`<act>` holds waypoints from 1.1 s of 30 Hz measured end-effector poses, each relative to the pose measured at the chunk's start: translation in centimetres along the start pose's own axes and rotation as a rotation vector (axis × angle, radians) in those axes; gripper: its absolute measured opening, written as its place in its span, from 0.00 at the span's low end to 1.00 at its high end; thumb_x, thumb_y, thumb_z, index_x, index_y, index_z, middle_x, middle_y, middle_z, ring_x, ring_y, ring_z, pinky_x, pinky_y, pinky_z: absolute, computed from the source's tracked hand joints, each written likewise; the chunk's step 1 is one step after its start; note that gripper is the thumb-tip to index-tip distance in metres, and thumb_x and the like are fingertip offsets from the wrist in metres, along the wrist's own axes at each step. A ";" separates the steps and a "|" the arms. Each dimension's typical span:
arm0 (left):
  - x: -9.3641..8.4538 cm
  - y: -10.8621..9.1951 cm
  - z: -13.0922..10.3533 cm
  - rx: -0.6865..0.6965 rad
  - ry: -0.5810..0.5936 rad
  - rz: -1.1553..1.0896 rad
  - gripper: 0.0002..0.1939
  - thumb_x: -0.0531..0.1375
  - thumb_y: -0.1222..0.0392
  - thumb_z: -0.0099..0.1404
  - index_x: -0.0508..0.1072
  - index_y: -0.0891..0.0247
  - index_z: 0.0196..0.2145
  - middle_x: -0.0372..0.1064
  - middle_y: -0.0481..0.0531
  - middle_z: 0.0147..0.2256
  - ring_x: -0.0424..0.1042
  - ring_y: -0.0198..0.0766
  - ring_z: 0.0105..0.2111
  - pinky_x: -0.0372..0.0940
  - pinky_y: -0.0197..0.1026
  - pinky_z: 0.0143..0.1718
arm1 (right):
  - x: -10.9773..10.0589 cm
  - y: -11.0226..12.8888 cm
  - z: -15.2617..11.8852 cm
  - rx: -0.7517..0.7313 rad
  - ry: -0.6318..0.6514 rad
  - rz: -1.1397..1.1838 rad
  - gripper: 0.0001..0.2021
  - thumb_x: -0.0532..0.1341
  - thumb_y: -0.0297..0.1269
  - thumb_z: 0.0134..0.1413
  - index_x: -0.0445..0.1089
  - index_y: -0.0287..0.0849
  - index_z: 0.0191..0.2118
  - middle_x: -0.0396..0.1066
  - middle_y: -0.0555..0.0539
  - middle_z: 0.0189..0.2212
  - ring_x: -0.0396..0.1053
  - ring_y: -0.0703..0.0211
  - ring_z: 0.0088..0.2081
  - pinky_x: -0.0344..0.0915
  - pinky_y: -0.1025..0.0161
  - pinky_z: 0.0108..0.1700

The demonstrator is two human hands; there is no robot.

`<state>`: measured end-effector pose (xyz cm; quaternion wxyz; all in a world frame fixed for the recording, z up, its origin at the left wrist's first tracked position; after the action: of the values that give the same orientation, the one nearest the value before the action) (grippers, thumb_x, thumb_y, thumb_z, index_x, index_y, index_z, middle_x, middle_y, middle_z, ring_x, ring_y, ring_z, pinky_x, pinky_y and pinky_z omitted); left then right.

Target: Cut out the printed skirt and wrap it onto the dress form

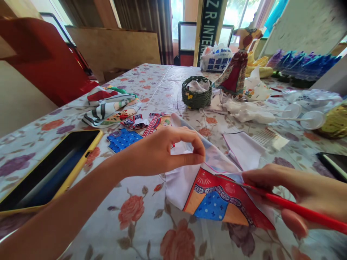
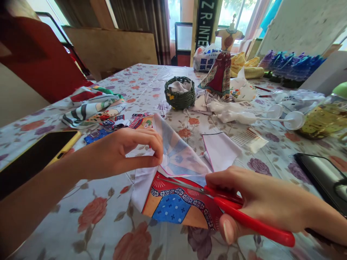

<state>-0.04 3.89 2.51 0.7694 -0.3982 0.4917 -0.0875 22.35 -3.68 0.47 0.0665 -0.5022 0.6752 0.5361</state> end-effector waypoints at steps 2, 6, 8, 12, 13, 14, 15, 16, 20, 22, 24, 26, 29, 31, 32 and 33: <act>-0.1 0.1 0.0 -0.015 0.000 0.017 0.03 0.58 0.62 0.60 0.72 0.61 0.31 0.71 0.44 0.33 0.68 0.26 0.34 0.61 0.28 0.38 | 0.0 -0.2 0.1 0.006 0.012 0.038 0.20 0.61 0.57 0.40 0.75 0.47 0.32 0.72 0.50 0.23 0.68 0.53 0.28 0.63 0.63 0.26; -0.1 0.3 0.1 -0.041 0.006 0.017 0.03 0.58 0.62 0.59 0.72 0.61 0.31 0.71 0.43 0.32 0.68 0.27 0.34 0.62 0.28 0.38 | 0.2 -1.6 0.0 0.081 0.023 0.157 0.22 0.64 0.57 0.36 0.74 0.48 0.36 0.74 0.51 0.30 0.69 0.51 0.33 0.65 0.63 0.31; 0.0 0.3 0.1 -0.055 0.013 0.008 0.04 0.58 0.61 0.59 0.72 0.61 0.31 0.71 0.43 0.32 0.68 0.27 0.33 0.62 0.28 0.37 | 0.3 -2.5 -0.2 0.120 0.024 0.212 0.24 0.66 0.54 0.35 0.73 0.50 0.40 0.74 0.51 0.36 0.69 0.49 0.38 0.66 0.63 0.34; 0.0 0.4 0.1 -0.067 0.020 0.005 0.05 0.58 0.60 0.59 0.73 0.61 0.31 0.72 0.44 0.32 0.68 0.29 0.33 0.63 0.30 0.37 | 0.5 -3.1 -0.5 0.155 -0.011 0.282 0.25 0.68 0.49 0.35 0.70 0.51 0.44 0.73 0.52 0.39 0.68 0.49 0.40 0.66 0.62 0.37; 0.0 0.4 0.1 -0.061 0.019 0.007 0.05 0.58 0.60 0.59 0.73 0.61 0.31 0.72 0.45 0.32 0.69 0.29 0.33 0.63 0.30 0.37 | 0.6 -3.0 -0.5 0.151 -0.005 0.307 0.24 0.67 0.48 0.36 0.70 0.50 0.44 0.74 0.52 0.37 0.69 0.50 0.39 0.66 0.62 0.37; 0.0 0.5 0.1 -0.054 0.018 0.009 0.05 0.58 0.60 0.59 0.73 0.61 0.31 0.72 0.45 0.32 0.69 0.29 0.33 0.63 0.30 0.37 | 0.6 -2.8 -0.5 0.151 0.005 0.332 0.23 0.67 0.47 0.37 0.71 0.49 0.43 0.74 0.52 0.35 0.69 0.51 0.37 0.66 0.62 0.37; 0.0 0.5 0.1 -0.048 0.020 0.010 0.05 0.58 0.60 0.59 0.73 0.61 0.31 0.72 0.45 0.32 0.69 0.29 0.33 0.63 0.30 0.37 | 0.7 -2.6 -0.5 0.158 0.016 0.353 0.22 0.67 0.47 0.38 0.71 0.49 0.43 0.75 0.52 0.33 0.70 0.51 0.35 0.66 0.62 0.37; 0.0 0.5 0.1 -0.044 0.021 0.009 0.05 0.58 0.60 0.59 0.73 0.61 0.31 0.72 0.45 0.32 0.69 0.29 0.33 0.63 0.30 0.37 | 0.7 -2.4 -0.5 0.169 0.017 0.360 0.21 0.67 0.47 0.38 0.71 0.48 0.42 0.75 0.52 0.32 0.70 0.52 0.35 0.66 0.62 0.37; 0.0 0.4 0.1 -0.044 0.025 0.010 0.05 0.57 0.60 0.60 0.72 0.61 0.31 0.72 0.45 0.33 0.69 0.29 0.33 0.63 0.30 0.37 | 0.6 -2.1 -0.6 0.199 -0.008 0.297 0.20 0.66 0.49 0.39 0.71 0.45 0.39 0.74 0.50 0.31 0.69 0.50 0.37 0.65 0.61 0.38; -0.1 0.4 0.0 -0.042 0.023 0.011 0.05 0.57 0.60 0.60 0.72 0.61 0.31 0.72 0.45 0.33 0.68 0.29 0.33 0.62 0.30 0.37 | 0.6 -2.2 -0.6 0.193 -0.004 0.275 0.20 0.65 0.50 0.40 0.71 0.44 0.39 0.74 0.50 0.30 0.68 0.51 0.36 0.65 0.61 0.37; -0.1 0.4 0.0 -0.038 0.019 0.013 0.05 0.57 0.60 0.60 0.72 0.61 0.31 0.72 0.45 0.32 0.68 0.29 0.33 0.62 0.29 0.37 | 0.6 -2.2 -0.6 0.189 -0.005 0.264 0.18 0.64 0.49 0.42 0.70 0.45 0.38 0.73 0.51 0.30 0.68 0.53 0.35 0.64 0.62 0.37; -0.1 0.4 0.0 -0.039 0.018 0.015 0.05 0.58 0.60 0.60 0.72 0.61 0.31 0.72 0.45 0.32 0.68 0.28 0.34 0.62 0.29 0.37 | 0.6 -2.1 -0.4 0.182 0.007 0.255 0.16 0.64 0.48 0.42 0.71 0.45 0.36 0.72 0.52 0.28 0.67 0.55 0.34 0.64 0.64 0.35; -0.1 0.5 0.0 -0.042 0.021 0.016 0.05 0.57 0.60 0.60 0.72 0.61 0.32 0.72 0.45 0.33 0.68 0.28 0.34 0.62 0.29 0.37 | 0.5 -1.5 -0.1 0.174 0.021 0.250 0.13 0.65 0.47 0.42 0.71 0.45 0.33 0.71 0.52 0.26 0.66 0.58 0.31 0.63 0.66 0.31; -0.1 0.5 0.0 -0.043 0.019 0.018 0.05 0.58 0.60 0.60 0.72 0.61 0.32 0.72 0.45 0.33 0.68 0.28 0.34 0.62 0.29 0.37 | 0.4 -1.2 0.1 0.180 0.003 0.242 0.14 0.65 0.47 0.42 0.72 0.44 0.33 0.71 0.52 0.25 0.66 0.59 0.30 0.64 0.66 0.30; -0.1 0.5 0.0 -0.043 0.018 0.019 0.05 0.58 0.60 0.60 0.72 0.61 0.32 0.72 0.45 0.33 0.68 0.28 0.34 0.62 0.29 0.37 | 0.4 -1.2 0.1 0.188 -0.012 0.233 0.15 0.65 0.47 0.41 0.72 0.44 0.34 0.71 0.52 0.26 0.66 0.58 0.30 0.64 0.66 0.30; -0.1 0.5 0.0 -0.043 0.017 0.019 0.05 0.58 0.60 0.60 0.72 0.61 0.32 0.72 0.45 0.32 0.68 0.28 0.34 0.62 0.29 0.37 | 0.3 -1.2 0.1 0.193 -0.025 0.221 0.16 0.65 0.47 0.42 0.73 0.44 0.36 0.71 0.51 0.26 0.67 0.57 0.30 0.65 0.65 0.31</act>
<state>-0.22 4.29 2.22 0.7571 -0.4093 0.5039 -0.0729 23.04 -3.69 -0.56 0.0635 -0.4093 0.7741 0.4788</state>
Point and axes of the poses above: each hand's wrist, its own z-axis towards the middle knuckle, its own x-axis out of the palm, y = z × x, the point moved 3 cm from there along z, towards the middle knuckle
